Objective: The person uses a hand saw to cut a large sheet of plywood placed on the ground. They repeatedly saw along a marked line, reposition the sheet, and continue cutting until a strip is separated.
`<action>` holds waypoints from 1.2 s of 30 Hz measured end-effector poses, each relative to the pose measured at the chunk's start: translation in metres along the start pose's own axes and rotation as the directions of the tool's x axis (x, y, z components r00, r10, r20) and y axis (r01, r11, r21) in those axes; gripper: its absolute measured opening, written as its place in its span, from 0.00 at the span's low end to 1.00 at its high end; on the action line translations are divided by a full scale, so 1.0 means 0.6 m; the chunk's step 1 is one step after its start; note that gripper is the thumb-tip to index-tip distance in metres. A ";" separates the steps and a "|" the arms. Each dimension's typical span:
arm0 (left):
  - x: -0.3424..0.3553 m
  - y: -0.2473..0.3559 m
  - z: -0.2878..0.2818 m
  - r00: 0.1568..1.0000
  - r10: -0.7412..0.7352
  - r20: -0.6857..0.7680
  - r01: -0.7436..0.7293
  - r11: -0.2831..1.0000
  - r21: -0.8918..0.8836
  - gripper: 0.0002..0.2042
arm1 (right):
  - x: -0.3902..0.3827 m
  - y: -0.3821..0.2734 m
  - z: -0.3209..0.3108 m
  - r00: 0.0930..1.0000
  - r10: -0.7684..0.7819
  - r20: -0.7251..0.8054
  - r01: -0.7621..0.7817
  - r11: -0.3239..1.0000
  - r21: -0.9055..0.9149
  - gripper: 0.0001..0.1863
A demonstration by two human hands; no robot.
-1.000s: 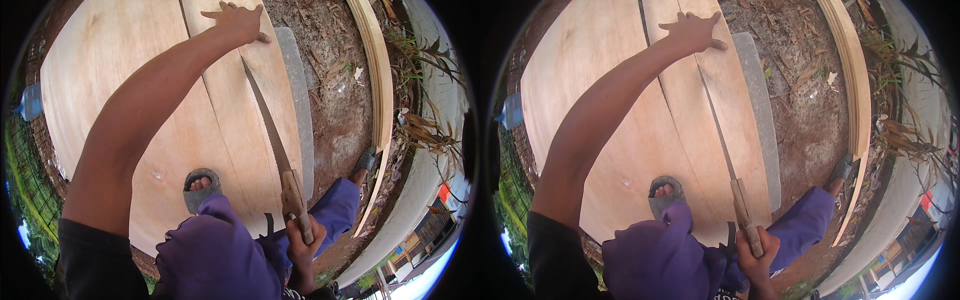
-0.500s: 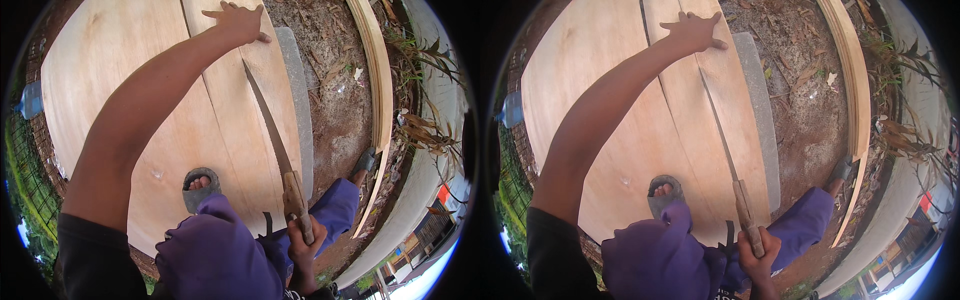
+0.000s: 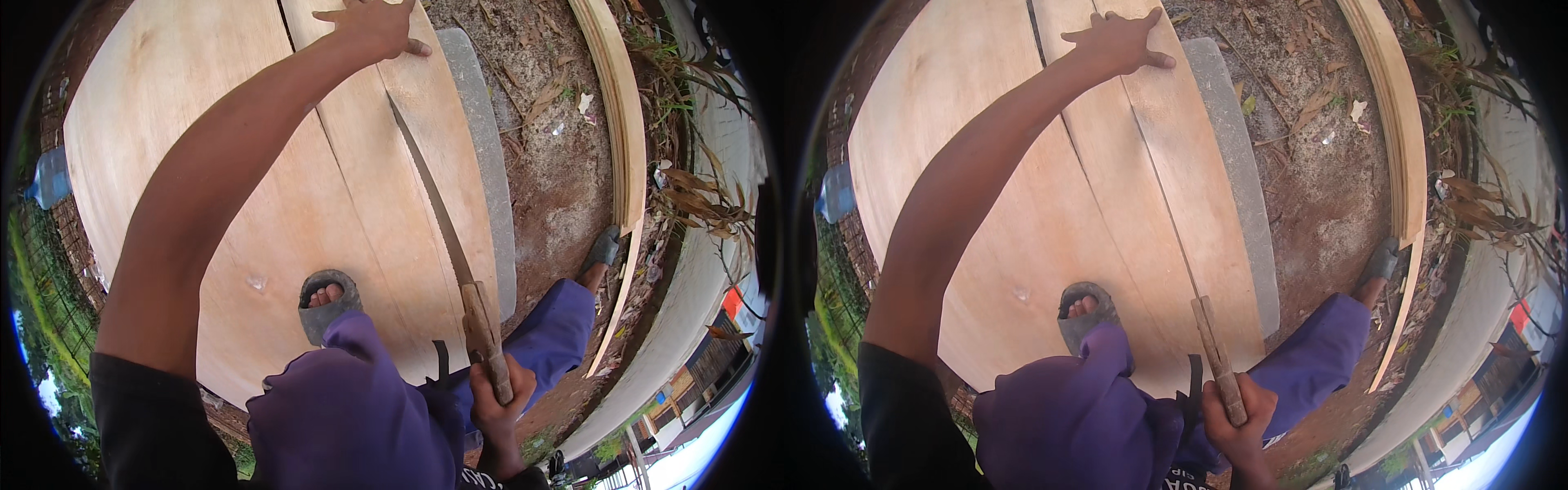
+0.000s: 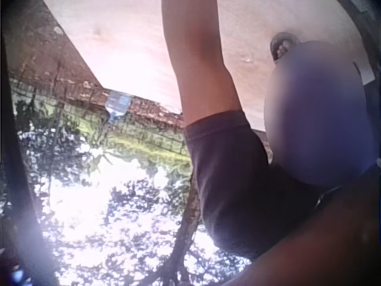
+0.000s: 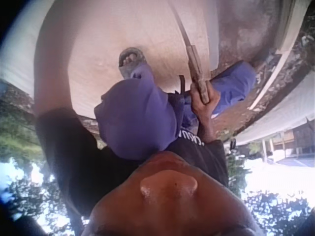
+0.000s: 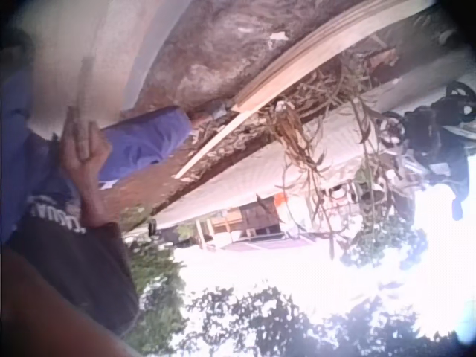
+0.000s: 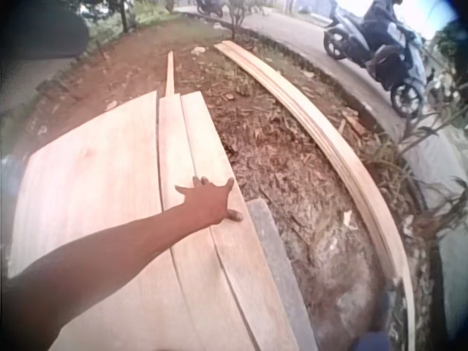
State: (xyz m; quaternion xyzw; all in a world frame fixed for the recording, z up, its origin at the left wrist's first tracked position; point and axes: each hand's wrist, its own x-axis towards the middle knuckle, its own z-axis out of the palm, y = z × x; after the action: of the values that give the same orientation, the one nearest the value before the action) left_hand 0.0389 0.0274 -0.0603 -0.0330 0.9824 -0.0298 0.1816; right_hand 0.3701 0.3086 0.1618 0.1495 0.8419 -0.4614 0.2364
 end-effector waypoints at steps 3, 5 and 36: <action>-0.043 0.025 -0.091 0.982 -0.024 0.187 0.048 0.991 -0.125 0.55 | 0.052 0.011 0.036 0.997 -0.037 -0.074 0.042 0.996 0.073 0.17; -0.044 0.005 -0.074 0.986 -0.023 0.167 0.049 0.987 -0.152 0.54 | 0.160 -0.019 0.103 0.999 0.019 -0.030 -0.014 0.989 0.150 0.18; -0.016 0.016 -0.059 0.997 0.003 0.076 0.001 0.999 -0.051 0.52 | 0.173 0.007 0.111 0.999 0.016 -0.033 -0.010 0.983 0.185 0.15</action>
State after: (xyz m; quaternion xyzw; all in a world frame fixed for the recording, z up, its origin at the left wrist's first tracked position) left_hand 0.0346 0.0394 -0.0249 -0.0382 0.9752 -0.0036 0.2179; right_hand 0.3017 0.2580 0.0725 0.1841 0.7984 -0.5335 0.2100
